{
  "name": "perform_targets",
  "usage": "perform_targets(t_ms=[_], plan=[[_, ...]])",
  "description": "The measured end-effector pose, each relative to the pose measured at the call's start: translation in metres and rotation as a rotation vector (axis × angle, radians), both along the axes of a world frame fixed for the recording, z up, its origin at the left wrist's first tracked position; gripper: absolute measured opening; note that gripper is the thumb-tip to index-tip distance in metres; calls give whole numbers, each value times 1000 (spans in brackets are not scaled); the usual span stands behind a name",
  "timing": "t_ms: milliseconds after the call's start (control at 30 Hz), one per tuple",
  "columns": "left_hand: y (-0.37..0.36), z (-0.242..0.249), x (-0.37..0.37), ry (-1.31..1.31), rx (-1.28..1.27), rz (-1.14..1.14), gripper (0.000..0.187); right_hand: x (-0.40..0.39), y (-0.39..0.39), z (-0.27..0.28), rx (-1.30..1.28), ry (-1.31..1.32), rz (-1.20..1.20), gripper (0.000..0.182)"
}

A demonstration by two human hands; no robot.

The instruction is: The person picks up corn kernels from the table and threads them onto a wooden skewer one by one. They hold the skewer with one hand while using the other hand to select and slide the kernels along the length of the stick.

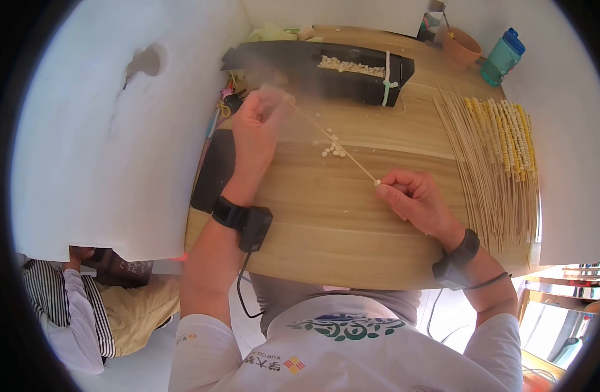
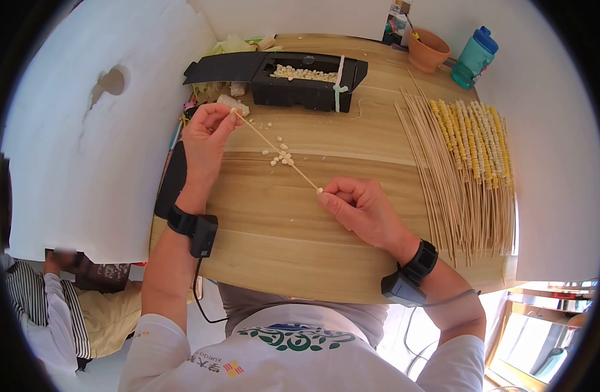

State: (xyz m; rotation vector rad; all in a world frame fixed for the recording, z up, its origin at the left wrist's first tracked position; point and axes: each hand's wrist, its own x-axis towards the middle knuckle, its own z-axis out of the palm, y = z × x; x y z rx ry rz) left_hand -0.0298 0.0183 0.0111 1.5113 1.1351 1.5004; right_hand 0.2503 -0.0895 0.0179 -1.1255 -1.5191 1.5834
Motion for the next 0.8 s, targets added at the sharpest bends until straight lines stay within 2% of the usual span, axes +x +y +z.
perform_targets(t_ms=[433,500,567,800], plan=[[3,-11,-1,-17,18,-95,8,2,0,2,-16,-5,-1,17],[-3,-10,8,-20,10,-127,8,1,0,5,-28,-12,-16,18],[-14,-8,19,95,-20,-155,10,0,0,6,-19,-13,-31,18],[-35,-1,46,33,-50,-274,12,0,2,2,23,45,-48,19]])
